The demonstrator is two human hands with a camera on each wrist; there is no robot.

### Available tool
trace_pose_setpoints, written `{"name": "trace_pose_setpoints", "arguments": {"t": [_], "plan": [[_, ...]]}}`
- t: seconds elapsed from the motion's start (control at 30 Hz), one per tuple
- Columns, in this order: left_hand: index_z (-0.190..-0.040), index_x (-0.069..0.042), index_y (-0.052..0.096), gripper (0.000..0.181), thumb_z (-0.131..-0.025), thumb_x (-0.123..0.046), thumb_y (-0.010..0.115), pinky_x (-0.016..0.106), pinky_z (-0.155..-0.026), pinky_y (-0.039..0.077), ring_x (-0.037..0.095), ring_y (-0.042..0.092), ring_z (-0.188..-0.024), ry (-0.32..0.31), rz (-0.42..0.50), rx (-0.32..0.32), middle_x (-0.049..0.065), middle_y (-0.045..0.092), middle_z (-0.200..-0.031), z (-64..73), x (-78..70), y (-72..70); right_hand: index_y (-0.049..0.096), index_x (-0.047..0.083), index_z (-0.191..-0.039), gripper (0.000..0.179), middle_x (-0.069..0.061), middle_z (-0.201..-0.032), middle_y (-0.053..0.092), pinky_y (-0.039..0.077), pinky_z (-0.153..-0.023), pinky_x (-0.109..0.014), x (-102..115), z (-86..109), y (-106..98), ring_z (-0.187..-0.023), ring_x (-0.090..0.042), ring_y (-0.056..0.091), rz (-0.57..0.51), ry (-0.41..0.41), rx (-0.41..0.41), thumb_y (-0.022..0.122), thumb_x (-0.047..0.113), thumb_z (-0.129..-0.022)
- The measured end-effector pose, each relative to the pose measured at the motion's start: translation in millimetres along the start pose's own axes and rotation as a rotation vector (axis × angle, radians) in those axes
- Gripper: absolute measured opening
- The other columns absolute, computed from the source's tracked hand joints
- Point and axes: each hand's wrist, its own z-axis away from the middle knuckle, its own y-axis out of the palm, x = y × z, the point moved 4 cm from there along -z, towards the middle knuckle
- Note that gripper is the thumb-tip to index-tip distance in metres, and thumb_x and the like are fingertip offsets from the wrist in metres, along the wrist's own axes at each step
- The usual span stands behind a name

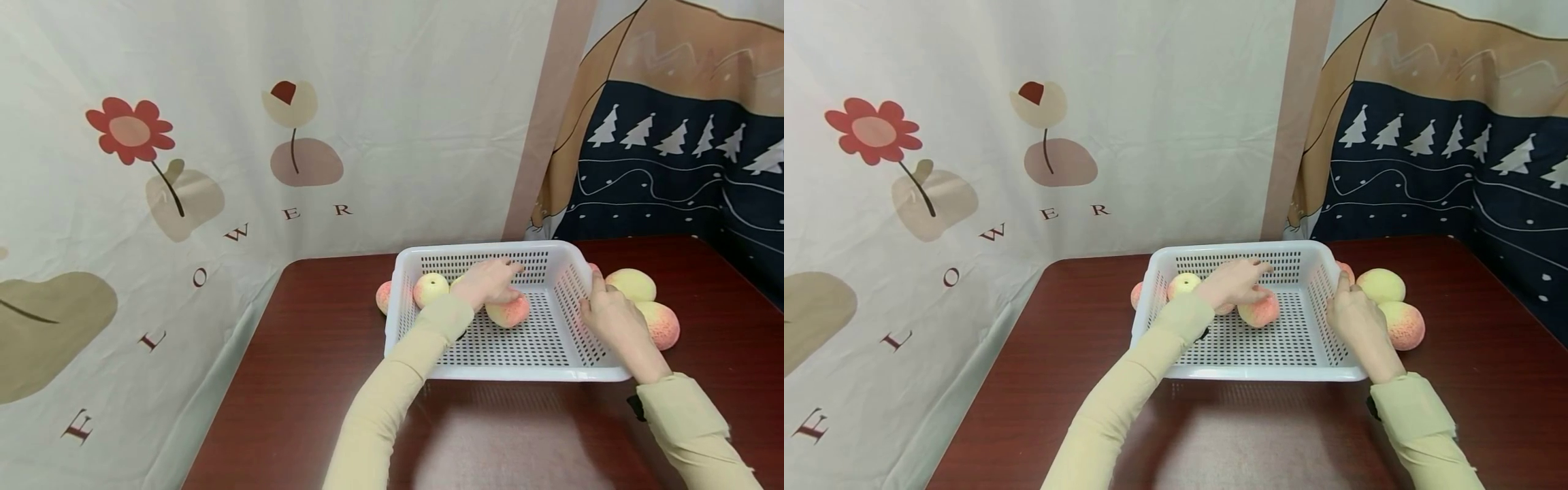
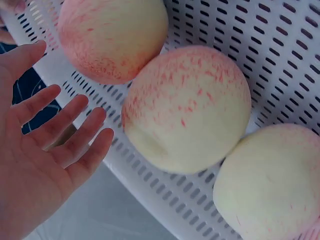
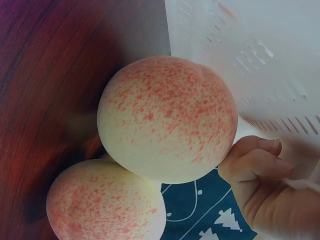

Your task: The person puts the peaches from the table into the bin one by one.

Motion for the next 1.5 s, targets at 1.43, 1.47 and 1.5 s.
{"name": "trace_pose_setpoints", "arguments": {"t": [1.43, 1.47, 1.5], "plan": [[-0.133, -0.013, 0.051, 0.044, -0.094, -0.032, 0.054, 0.044, -0.091, 0.048, 0.028, 0.058, -0.110, -0.341, 0.351, -0.268, 0.012, 0.059, -0.123, 126.9, 177.1, 5.3, 0.011, -0.018, -0.143, 0.068, -0.028, -0.079, 0.047, 0.043, -0.041, -0.027, 2.2, -0.5, 0.2, -0.048, -0.020, 0.051, -0.007, -0.002, -0.012, 0.047, 0.012, -0.094], [-0.134, -0.013, 0.050, 0.045, -0.094, -0.033, 0.053, 0.044, -0.091, 0.048, 0.029, 0.059, -0.110, -0.351, 0.360, -0.260, 0.013, 0.059, -0.123, 128.3, 179.6, 9.1, 0.011, -0.018, -0.143, 0.068, -0.027, -0.079, 0.047, 0.043, -0.041, -0.027, 2.2, -0.3, 0.1, -0.047, -0.020, 0.051, -0.007, -0.005, -0.015, 0.047, 0.012, -0.094], [-0.134, -0.012, 0.050, 0.045, -0.094, -0.033, 0.052, 0.044, -0.092, 0.047, 0.029, 0.058, -0.111, -0.360, 0.371, -0.253, 0.013, 0.059, -0.124, 129.6, 181.9, 12.7, 0.011, -0.018, -0.143, 0.067, -0.027, -0.078, 0.047, 0.042, -0.041, -0.026, 2.0, -0.2, 0.2, -0.047, -0.020, 0.051, -0.007, -0.006, -0.016, 0.047, 0.012, -0.094]]}}
